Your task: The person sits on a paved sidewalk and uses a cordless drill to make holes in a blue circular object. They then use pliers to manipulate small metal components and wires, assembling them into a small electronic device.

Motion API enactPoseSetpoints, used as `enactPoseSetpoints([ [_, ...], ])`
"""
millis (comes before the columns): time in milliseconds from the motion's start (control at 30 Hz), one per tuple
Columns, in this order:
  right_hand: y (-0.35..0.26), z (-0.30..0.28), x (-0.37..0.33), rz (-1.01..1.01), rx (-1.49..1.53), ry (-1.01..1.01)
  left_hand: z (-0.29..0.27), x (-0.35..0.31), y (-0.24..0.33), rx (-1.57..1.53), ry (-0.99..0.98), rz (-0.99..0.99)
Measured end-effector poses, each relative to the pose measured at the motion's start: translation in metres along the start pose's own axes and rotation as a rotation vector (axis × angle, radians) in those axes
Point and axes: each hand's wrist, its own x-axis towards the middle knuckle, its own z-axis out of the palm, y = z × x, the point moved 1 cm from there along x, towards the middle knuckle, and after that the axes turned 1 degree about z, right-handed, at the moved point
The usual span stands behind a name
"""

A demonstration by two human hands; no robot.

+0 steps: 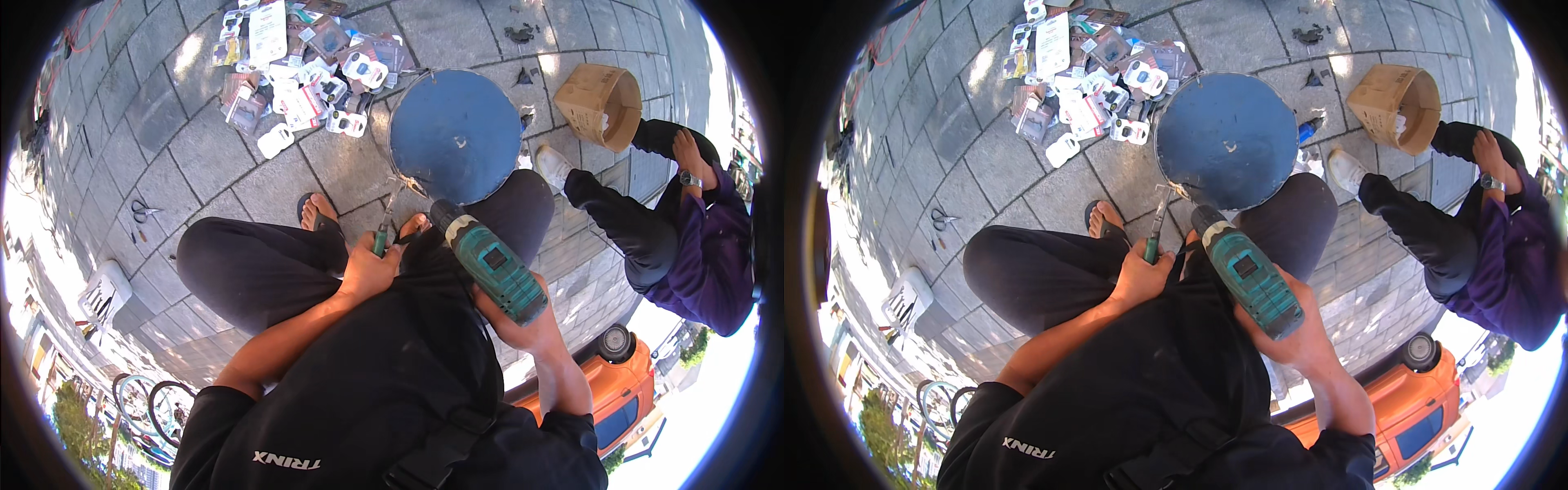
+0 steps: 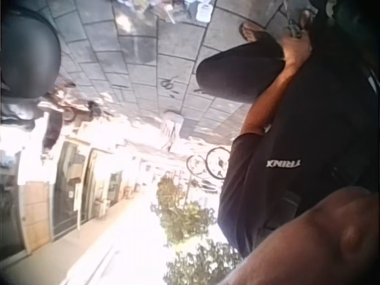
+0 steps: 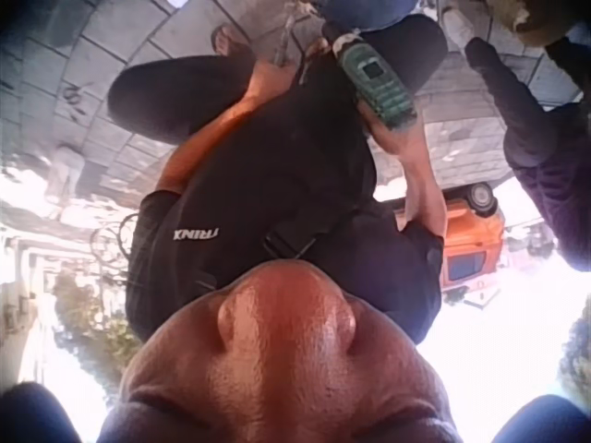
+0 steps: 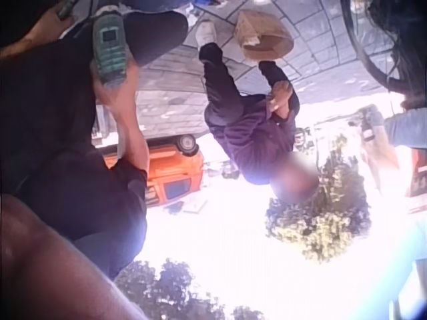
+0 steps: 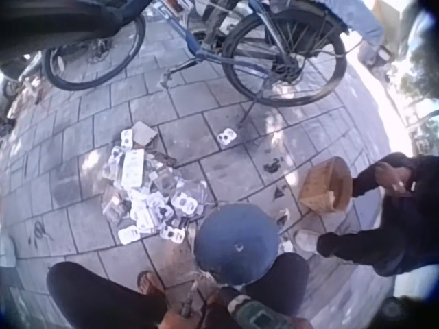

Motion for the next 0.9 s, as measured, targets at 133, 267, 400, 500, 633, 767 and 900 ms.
enactPoseSetpoints([
  [133, -0.001, 0.000, 0.000, -0.006, 0.027, -0.006, 0.009, 0.003, -0.018, 0.058, 0.041, 0.039],
  [267, 0.001, -0.003, 0.001, -0.030, -0.014, -0.016, 0.013, 0.005, -0.021, 0.129, 0.069, 0.073],
  [400, 0.000, -0.003, 0.000, -0.050, -0.001, 0.012, 0.011, 0.004, -0.022, 0.155, 0.090, 0.100],
  [500, 0.002, -0.008, -0.001, -0.090, -0.031, 0.030, 0.011, 0.005, -0.014, 0.185, 0.060, 0.080],
  [633, 0.004, -0.013, -0.007, -0.109, -0.046, 0.072, 0.011, 0.004, -0.001, 0.317, 0.041, 0.131],
  [767, 0.008, -0.017, -0.006, -0.070, -0.022, 0.077, 0.010, 0.003, -0.001, 0.303, 0.047, 0.104],
  [900, 0.011, -0.020, -0.005, -0.065, -0.033, 0.085, 0.005, 0.005, -0.013, 0.291, 0.025, 0.077],
])
